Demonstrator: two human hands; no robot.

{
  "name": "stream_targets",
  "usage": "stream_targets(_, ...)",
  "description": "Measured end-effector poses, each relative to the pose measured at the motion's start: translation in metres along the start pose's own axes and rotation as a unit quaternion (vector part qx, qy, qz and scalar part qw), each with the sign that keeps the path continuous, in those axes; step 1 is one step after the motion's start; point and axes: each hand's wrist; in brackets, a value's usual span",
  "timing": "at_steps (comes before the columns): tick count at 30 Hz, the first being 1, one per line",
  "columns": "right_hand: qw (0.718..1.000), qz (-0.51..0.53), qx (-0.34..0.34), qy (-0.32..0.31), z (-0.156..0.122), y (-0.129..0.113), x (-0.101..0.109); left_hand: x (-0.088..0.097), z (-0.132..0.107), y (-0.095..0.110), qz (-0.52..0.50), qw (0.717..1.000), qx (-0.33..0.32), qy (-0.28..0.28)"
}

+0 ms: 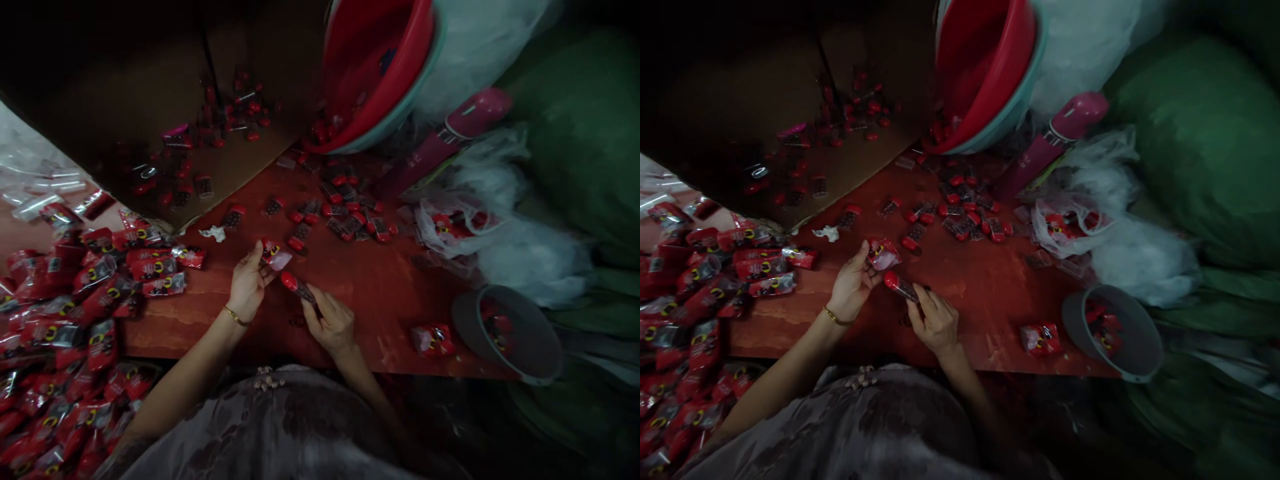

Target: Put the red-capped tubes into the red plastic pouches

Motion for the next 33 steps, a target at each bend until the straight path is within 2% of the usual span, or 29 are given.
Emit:
stream_targets(3,0.997,-0.068,0.017,-0.01,0.0,0.007,0.002,-0.001,0.0,0.001,-0.009,1.0,0.001,-0.022)
stream_targets(6,0.998,-0.06,0.029,-0.017,-0.001,0.003,0.0,-0.008,-0.002,-0.003,-0.025,0.999,0.012,-0.03)
stream_targets(9,0.998,0.057,-0.027,-0.024,-0.002,-0.011,-0.008,-0.018,-0.005,-0.005,-0.024,0.999,0.035,-0.016)
stream_targets(11,0.97,0.209,-0.118,-0.034,-0.001,-0.022,-0.012,-0.021,-0.008,-0.004,-0.029,0.999,0.03,-0.013)
stream_targets(12,0.936,0.306,-0.168,-0.046,0.0,-0.026,-0.013,-0.022,-0.009,-0.003,-0.034,0.999,0.022,-0.017)
stream_targets(13,0.885,0.407,-0.217,-0.064,0.002,-0.03,-0.014,-0.022,-0.01,-0.002,-0.037,0.999,0.013,-0.024)
stream_targets(15,0.753,0.576,-0.3,-0.108,0.006,-0.036,-0.013,-0.02,-0.012,0.0,-0.03,0.999,-0.009,-0.041)
stream_targets(16,0.694,0.627,-0.33,-0.126,0.009,-0.038,-0.012,-0.019,-0.013,-0.001,-0.019,0.999,-0.02,-0.046)
stream_targets(17,0.651,0.656,-0.355,-0.142,0.011,-0.039,-0.012,-0.018,-0.014,-0.001,-0.005,0.998,-0.031,-0.049)
stream_targets(18,0.626,0.666,-0.374,-0.154,0.013,-0.04,-0.011,-0.017,-0.014,-0.003,0.01,0.998,-0.043,-0.051)
stream_targets(19,0.618,0.666,-0.385,-0.163,0.015,-0.041,-0.011,-0.016,-0.014,-0.004,0.023,0.997,-0.056,-0.051)
stream_targets(20,0.622,0.661,-0.385,-0.167,0.016,-0.041,-0.011,-0.015,-0.014,-0.004,0.033,0.996,-0.069,-0.047)
stream_targets(22,0.662,0.642,-0.357,-0.148,0.015,-0.041,-0.008,-0.013,-0.012,-0.004,0.044,0.994,-0.095,-0.034)
stream_targets(26,0.793,0.543,-0.273,-0.042,0.012,-0.037,0.012,-0.006,-0.01,0.002,0.066,0.988,-0.139,-0.021)
stream_targets(28,0.838,0.483,-0.254,-0.007,0.013,-0.036,0.024,-0.003,-0.01,0.005,0.098,0.983,-0.153,-0.027)
stream_targets(30,0.857,0.452,-0.247,-0.003,0.015,-0.035,0.033,0.0,-0.011,0.005,0.139,0.977,-0.16,-0.035)
stream_targets(33,0.854,0.456,-0.247,-0.029,0.02,-0.035,0.036,0.002,-0.013,0.003,0.19,0.967,-0.163,-0.051)
Point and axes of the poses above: each hand's wrist, its own z-axis towards the middle knuckle, its own x-axis out of the back of the hand, y = z × x, and after that the axes turned 6 degrees about -y, right-handed
